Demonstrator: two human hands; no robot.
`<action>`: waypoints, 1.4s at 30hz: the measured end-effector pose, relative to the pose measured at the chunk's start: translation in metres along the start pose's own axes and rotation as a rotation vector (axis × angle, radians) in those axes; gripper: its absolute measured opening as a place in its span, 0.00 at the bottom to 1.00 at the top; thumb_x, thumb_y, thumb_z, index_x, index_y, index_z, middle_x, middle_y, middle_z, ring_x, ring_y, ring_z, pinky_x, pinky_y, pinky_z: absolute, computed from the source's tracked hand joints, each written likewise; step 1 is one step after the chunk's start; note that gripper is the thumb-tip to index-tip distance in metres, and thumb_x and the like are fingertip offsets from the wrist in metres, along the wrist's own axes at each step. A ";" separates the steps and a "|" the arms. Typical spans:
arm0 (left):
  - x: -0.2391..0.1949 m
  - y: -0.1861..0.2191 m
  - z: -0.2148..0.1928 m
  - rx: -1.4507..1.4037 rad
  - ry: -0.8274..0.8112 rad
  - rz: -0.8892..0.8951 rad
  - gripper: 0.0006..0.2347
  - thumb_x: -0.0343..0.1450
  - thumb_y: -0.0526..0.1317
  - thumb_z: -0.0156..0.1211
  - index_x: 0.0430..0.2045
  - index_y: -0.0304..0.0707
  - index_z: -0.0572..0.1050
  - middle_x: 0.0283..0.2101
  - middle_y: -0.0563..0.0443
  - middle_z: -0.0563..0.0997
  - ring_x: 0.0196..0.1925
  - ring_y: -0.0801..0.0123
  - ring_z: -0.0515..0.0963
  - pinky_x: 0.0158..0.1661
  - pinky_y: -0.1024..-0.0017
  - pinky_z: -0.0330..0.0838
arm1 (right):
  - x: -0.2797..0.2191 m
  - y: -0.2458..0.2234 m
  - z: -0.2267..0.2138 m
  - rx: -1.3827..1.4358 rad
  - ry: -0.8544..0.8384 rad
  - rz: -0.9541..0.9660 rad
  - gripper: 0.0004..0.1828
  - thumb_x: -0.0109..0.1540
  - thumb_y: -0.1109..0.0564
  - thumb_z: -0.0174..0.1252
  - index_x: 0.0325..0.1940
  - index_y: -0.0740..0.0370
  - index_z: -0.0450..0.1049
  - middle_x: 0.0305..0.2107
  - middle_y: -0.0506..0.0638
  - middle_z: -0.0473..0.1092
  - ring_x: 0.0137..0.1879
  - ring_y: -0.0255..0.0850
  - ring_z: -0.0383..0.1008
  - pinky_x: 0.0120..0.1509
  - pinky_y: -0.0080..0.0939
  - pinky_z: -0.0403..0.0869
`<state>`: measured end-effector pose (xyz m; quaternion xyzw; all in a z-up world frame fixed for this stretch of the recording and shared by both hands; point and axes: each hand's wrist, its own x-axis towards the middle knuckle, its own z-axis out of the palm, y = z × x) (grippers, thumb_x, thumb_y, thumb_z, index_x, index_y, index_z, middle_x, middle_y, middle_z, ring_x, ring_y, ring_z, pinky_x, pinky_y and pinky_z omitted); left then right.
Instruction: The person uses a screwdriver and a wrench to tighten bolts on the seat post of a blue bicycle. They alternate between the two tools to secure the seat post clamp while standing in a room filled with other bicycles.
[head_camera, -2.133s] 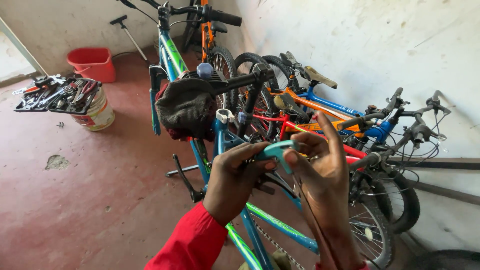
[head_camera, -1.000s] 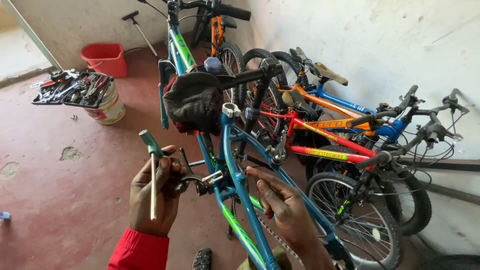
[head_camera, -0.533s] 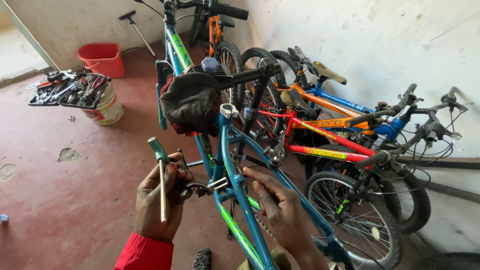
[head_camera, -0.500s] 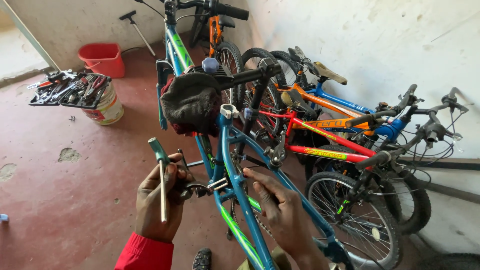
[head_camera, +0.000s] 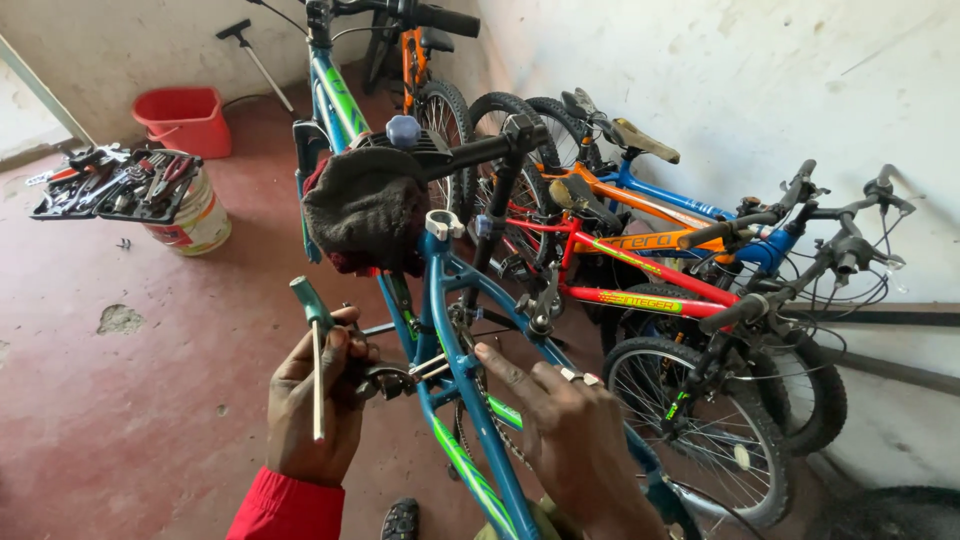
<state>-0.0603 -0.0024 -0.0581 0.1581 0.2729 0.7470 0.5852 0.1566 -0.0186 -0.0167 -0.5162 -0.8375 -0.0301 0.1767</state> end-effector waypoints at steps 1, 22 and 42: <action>0.000 0.001 0.003 -0.001 -0.001 0.001 0.13 0.66 0.34 0.56 0.42 0.23 0.70 0.25 0.46 0.70 0.29 0.65 0.72 0.34 0.74 0.69 | -0.001 0.001 -0.001 -0.001 0.001 0.000 0.36 0.54 0.69 0.45 0.64 0.41 0.61 0.14 0.42 0.58 0.15 0.35 0.51 0.18 0.40 0.59; -0.006 -0.022 0.051 -0.153 -0.064 -0.066 0.12 0.70 0.35 0.51 0.45 0.29 0.69 0.28 0.46 0.70 0.32 0.64 0.72 0.30 0.73 0.69 | -0.027 -0.007 0.009 0.536 0.137 0.310 0.12 0.55 0.50 0.59 0.37 0.57 0.80 0.29 0.49 0.78 0.35 0.43 0.80 0.38 0.47 0.79; -0.023 -0.002 0.110 0.179 -0.470 -0.579 0.15 0.70 0.38 0.49 0.44 0.20 0.71 0.23 0.43 0.74 0.22 0.66 0.75 0.22 0.75 0.71 | 0.047 -0.005 -0.081 1.259 0.030 0.428 0.33 0.53 0.41 0.49 0.59 0.58 0.64 0.45 0.50 0.72 0.43 0.35 0.74 0.43 0.33 0.66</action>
